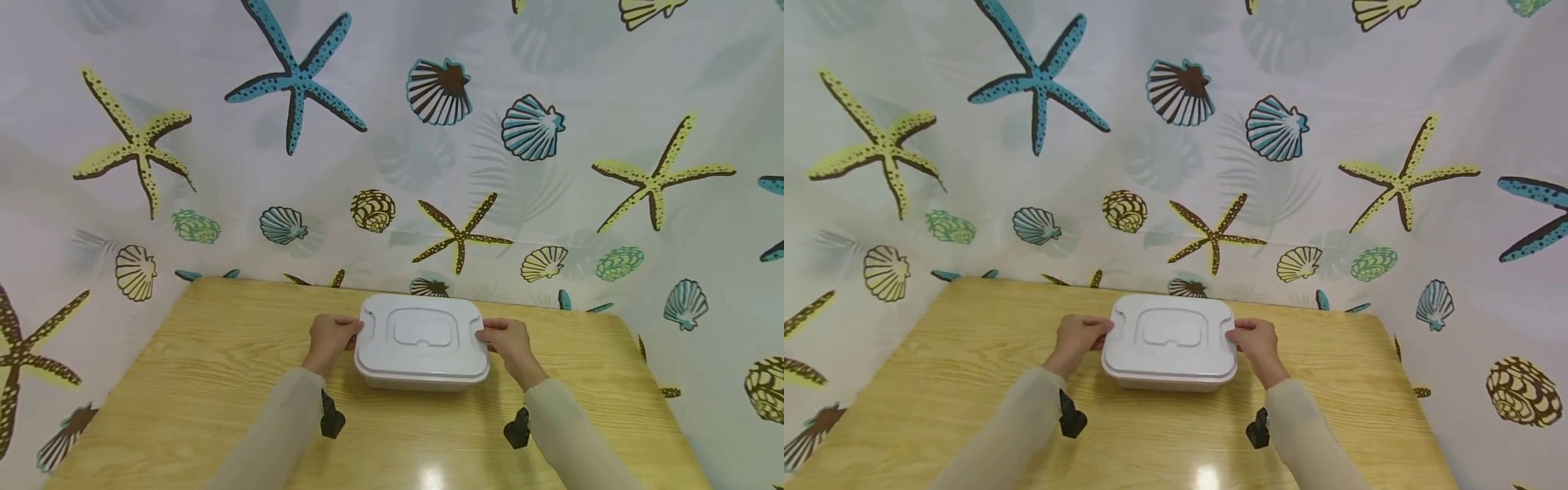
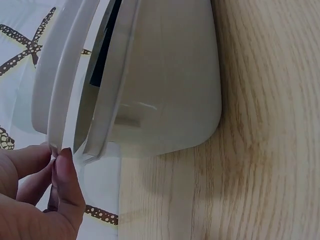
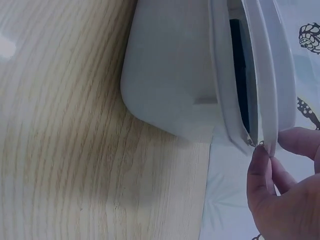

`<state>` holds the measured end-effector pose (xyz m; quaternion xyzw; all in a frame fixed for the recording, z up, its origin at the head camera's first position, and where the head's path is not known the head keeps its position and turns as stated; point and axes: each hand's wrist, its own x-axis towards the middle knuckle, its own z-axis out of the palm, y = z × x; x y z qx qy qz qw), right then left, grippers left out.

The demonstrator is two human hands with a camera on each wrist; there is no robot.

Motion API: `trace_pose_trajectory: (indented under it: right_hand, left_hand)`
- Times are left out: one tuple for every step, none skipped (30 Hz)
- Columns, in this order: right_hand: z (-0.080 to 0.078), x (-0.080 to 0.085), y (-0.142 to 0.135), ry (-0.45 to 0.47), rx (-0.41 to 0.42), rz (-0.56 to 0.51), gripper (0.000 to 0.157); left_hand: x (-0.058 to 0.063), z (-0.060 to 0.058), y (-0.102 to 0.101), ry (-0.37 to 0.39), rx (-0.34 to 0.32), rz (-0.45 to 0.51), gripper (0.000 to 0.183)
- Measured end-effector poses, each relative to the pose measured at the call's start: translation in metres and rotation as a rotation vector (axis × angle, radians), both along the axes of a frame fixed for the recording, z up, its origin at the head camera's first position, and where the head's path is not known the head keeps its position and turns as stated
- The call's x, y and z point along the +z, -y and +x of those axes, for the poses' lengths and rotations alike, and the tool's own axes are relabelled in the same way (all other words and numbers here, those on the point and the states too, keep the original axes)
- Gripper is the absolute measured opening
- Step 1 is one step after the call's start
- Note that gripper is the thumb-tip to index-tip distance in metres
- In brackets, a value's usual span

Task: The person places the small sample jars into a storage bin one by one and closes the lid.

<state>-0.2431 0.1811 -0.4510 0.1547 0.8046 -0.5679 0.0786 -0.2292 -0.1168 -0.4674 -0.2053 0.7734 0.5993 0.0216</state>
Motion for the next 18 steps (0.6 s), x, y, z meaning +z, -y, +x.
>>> trace_pose_trajectory:
  right_hand:
    - [-0.001, -0.001, 0.0, 0.0, -0.009, 0.006, 0.035]
    - [-0.002, -0.002, 0.0, 0.0, -0.015, 0.012, 0.035]
    - [-0.003, -0.003, 0.0, 0.0, -0.02, 0.016, 0.035]
    - [-0.003, -0.004, 0.001, -0.003, -0.024, 0.017, 0.035]
    - [-0.004, -0.004, 0.001, -0.006, -0.025, 0.015, 0.035]
    - [-0.005, -0.005, 0.001, -0.008, -0.025, 0.016, 0.035]
    - [-0.005, -0.006, 0.002, -0.01, -0.028, 0.017, 0.035]
    - [-0.006, -0.007, 0.002, -0.011, -0.03, 0.019, 0.034]
    - [-0.006, -0.007, 0.002, -0.011, -0.031, 0.019, 0.034]
    - [-0.006, -0.008, 0.002, -0.013, -0.033, 0.022, 0.034]
    - [-0.007, -0.009, 0.002, -0.013, -0.035, 0.026, 0.034]
    - [-0.007, -0.009, 0.003, -0.013, -0.036, 0.03, 0.034]
    - [-0.008, -0.01, 0.003, -0.014, -0.037, 0.033, 0.034]
    - [-0.008, -0.01, 0.003, -0.015, -0.036, 0.037, 0.034]
    - [-0.008, -0.011, 0.003, -0.018, -0.037, 0.042, 0.034]
    - [-0.008, -0.011, 0.003, -0.022, -0.038, 0.045, 0.034]
    - [-0.008, -0.011, 0.004, -0.025, -0.04, 0.051, 0.033]
    - [-0.008, -0.011, 0.004, -0.031, -0.039, 0.052, 0.033]
  left_hand:
    - [-0.001, -0.001, -0.001, -0.004, 0.0, -0.001, 0.024]
    - [-0.001, -0.002, -0.002, -0.009, 0.0, -0.004, 0.024]
    - [-0.002, -0.002, -0.003, -0.008, 0.001, -0.01, 0.024]
    - [-0.002, -0.003, -0.003, -0.004, 0.003, -0.016, 0.023]
    - [-0.003, -0.004, -0.003, -0.002, 0.003, -0.017, 0.024]
    - [-0.003, -0.004, -0.004, 0.002, 0.006, -0.02, 0.024]
    - [-0.003, -0.005, -0.004, 0.005, 0.006, -0.021, 0.024]
    - [-0.003, -0.005, -0.004, 0.006, 0.006, -0.025, 0.024]
    - [-0.003, -0.006, -0.004, 0.009, 0.006, -0.031, 0.023]
    - [-0.003, -0.007, -0.004, 0.01, 0.007, -0.034, 0.023]
    - [-0.004, -0.007, -0.004, 0.009, 0.008, -0.037, 0.023]
    - [-0.004, -0.008, -0.004, 0.01, 0.01, -0.044, 0.022]
    - [-0.004, -0.009, -0.004, 0.009, 0.01, -0.048, 0.022]
    - [-0.005, -0.01, -0.004, 0.009, 0.01, -0.052, 0.022]
    - [-0.005, -0.011, -0.004, 0.01, 0.011, -0.057, 0.022]
    - [-0.005, -0.011, -0.004, 0.011, 0.011, -0.059, 0.022]
    - [-0.005, -0.012, -0.004, 0.01, 0.011, -0.064, 0.022]
    - [-0.005, -0.012, -0.004, 0.013, 0.012, -0.071, 0.022]
